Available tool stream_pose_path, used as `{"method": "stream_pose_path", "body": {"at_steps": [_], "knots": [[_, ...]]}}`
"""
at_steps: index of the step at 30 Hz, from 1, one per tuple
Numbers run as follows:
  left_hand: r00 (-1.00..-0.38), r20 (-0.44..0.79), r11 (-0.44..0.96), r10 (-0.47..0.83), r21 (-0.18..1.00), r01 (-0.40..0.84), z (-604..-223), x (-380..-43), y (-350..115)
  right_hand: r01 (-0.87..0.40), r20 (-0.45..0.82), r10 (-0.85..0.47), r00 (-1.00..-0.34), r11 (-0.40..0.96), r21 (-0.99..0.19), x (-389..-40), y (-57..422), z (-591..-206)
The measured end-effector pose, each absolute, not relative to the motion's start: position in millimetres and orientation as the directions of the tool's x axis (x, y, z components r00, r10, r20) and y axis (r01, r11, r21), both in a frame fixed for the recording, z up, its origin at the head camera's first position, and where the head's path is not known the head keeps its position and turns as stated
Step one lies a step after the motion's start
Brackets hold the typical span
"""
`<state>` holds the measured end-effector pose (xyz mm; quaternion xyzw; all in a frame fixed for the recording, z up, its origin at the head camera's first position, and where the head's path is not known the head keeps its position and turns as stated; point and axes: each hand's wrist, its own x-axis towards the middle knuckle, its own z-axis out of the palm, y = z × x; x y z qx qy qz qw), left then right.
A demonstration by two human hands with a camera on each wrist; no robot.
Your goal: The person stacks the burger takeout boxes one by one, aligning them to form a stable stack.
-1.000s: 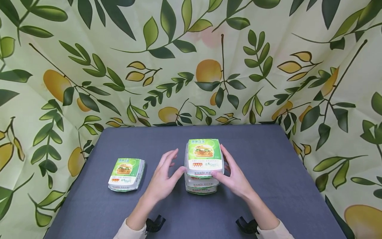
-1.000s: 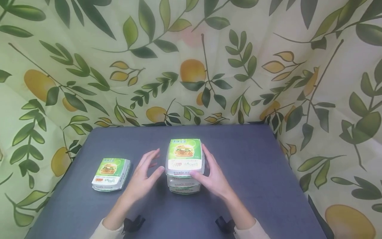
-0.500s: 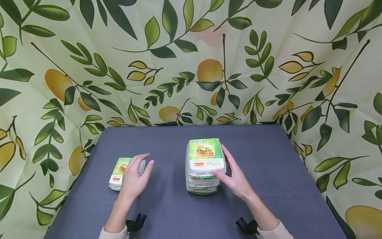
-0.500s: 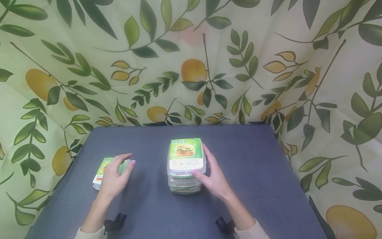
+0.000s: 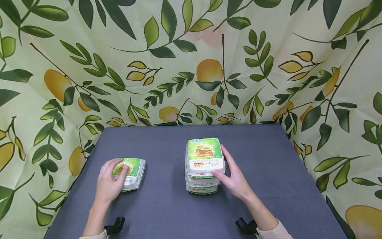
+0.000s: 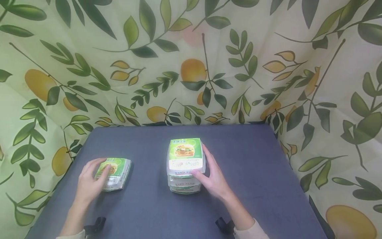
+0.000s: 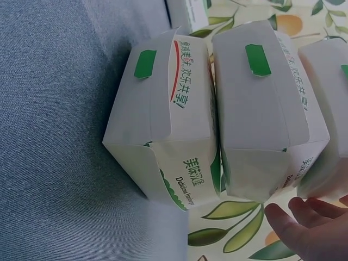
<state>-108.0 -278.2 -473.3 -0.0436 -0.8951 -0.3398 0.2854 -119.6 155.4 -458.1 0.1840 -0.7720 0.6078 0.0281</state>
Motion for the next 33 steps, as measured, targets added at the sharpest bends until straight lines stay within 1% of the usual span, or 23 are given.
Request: {"method": "stream_pose_path", "body": {"at_steps": [4, 7, 11, 15, 18, 22, 28, 33], "knots": [[-0.927, 0.355, 0.752, -0.121, 0.642, 0.148, -478, -106, -299, -0.321, 0.27, -0.249, -0.93, 0.196, -0.927, -119, 155, -458], [-0.971, 0.211, 0.709, -0.108, 0.701, 0.074, -480, -105, -310, -0.316, 0.263, -0.247, -0.932, 0.204, -0.927, -119, 155, -457], [-0.997, 0.04, 0.655, -0.063, 0.756, -0.012, -485, -105, -321, -0.319, 0.265, -0.248, -0.932, 0.207, -0.925, -119, 155, -457], [-0.998, -0.065, 0.646, -0.015, 0.761, -0.059, -490, -106, -325, -0.329, 0.277, -0.251, -0.928, 0.196, -0.924, -119, 155, -458], [-0.995, -0.103, 0.661, 0.013, 0.747, -0.069, -494, -106, -326, -0.331, 0.279, -0.252, -0.927, 0.194, -0.924, -119, 155, -458], [-0.993, -0.12, 0.684, 0.023, 0.726, -0.071, -497, -105, -326, -0.329, 0.275, -0.258, -0.926, 0.192, -0.925, -119, 155, -458], [-0.997, -0.074, 0.693, 0.002, 0.719, -0.052, -501, -106, -323, -0.335, 0.284, -0.257, -0.924, 0.182, -0.924, -119, 155, -458], [-0.998, -0.051, 0.702, -0.047, 0.708, -0.069, -502, -108, -316, -0.339, 0.289, -0.256, -0.923, 0.182, -0.923, -120, 155, -459]]}}
